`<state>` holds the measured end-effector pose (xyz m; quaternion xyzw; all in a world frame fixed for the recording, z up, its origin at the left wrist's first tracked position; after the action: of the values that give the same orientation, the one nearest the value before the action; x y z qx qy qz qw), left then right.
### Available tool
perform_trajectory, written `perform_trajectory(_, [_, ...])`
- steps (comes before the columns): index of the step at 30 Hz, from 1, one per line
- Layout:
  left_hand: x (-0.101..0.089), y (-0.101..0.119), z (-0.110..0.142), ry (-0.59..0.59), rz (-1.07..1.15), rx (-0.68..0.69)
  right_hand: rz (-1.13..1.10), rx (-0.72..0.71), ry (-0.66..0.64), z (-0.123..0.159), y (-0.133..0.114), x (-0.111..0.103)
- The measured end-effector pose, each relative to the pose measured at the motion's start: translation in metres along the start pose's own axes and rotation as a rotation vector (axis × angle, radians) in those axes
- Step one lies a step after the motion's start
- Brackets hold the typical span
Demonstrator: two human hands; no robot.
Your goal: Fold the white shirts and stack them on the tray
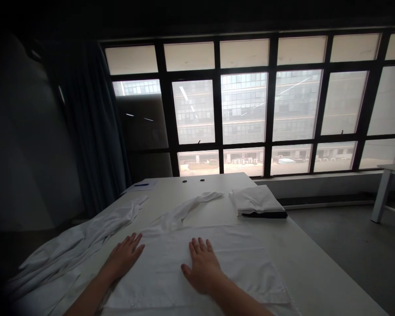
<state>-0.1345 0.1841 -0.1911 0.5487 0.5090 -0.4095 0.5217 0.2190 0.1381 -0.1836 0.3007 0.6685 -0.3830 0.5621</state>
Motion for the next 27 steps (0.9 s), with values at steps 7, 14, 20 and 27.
perform_trajectory(7, [0.0,0.001,0.001,0.005,0.009,-0.014,0.165,0.339,-0.046,0.047,0.136,-0.021])
perform_trajectory(14, [-0.039,0.045,0.012,0.148,0.012,0.16,0.26,0.521,-0.001,0.061,0.189,-0.024])
perform_trajectory(20, [-0.049,0.149,0.056,-0.087,0.157,0.515,0.238,0.52,-0.002,0.058,0.189,-0.022])
perform_trajectory(27, [-0.022,0.21,0.091,-0.364,0.314,0.659,0.242,0.505,0.001,0.058,0.189,-0.022])
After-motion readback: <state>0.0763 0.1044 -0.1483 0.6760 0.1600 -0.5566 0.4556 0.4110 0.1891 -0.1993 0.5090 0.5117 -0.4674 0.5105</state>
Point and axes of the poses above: each hand's wrist, its own z-axis away from the middle knuckle, its own x-axis out of the palm, y = z × x, the point moved 6 cm from there along -z, towards the middle knuckle, and after that the axes turned 10 degrees about z, right-handed, at the moved point
